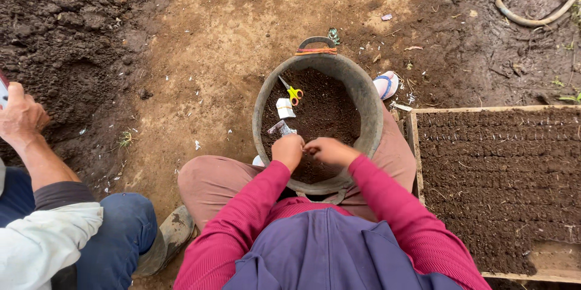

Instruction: The person sits on the ground and repeatedly scoops soil from a bucket, mixes it with seeds, and places the mixture into a wooden seed tray. A second person is visible nearby holding a phone.

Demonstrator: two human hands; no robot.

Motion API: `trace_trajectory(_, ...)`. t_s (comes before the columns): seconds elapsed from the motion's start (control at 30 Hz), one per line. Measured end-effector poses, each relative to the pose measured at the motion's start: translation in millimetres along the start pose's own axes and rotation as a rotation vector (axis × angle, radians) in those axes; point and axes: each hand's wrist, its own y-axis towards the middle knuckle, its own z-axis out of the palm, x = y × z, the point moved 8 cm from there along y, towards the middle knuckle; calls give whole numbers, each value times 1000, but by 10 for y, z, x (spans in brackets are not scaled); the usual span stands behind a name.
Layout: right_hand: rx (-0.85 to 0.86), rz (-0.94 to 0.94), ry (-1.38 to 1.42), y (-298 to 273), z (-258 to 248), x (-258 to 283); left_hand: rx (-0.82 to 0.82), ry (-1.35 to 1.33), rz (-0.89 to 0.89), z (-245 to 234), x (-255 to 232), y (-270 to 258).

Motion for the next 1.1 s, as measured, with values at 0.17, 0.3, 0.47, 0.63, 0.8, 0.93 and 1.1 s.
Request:
trace_trajectory(0.17,193,470,318,295,717,-985,-163,-156,-54,27,326,79)
trace_trajectory(0.3,255,357,225,-7,878,-240,-279,-160,16,-187,123,92)
trace_trajectory(0.47,137,272,362,-6,1514,-423,-174,-243,87,134,21,-34)
trace_trajectory(0.63,-7,636,1813,-83,739,-260,-43,-108,68,352,-37,-160)
trace_trajectory(0.8,-537,574,2130,-25,77,-74,111,-120,96,427,-188,-188)
trace_trajectory(0.93,-692,532,1911,4,109,-185,117,-246,-32,327,-165,-146)
trace_trajectory(1.1,-678,360,1596,-109,-210,-56,121,-354,-97,115,-169,-179)
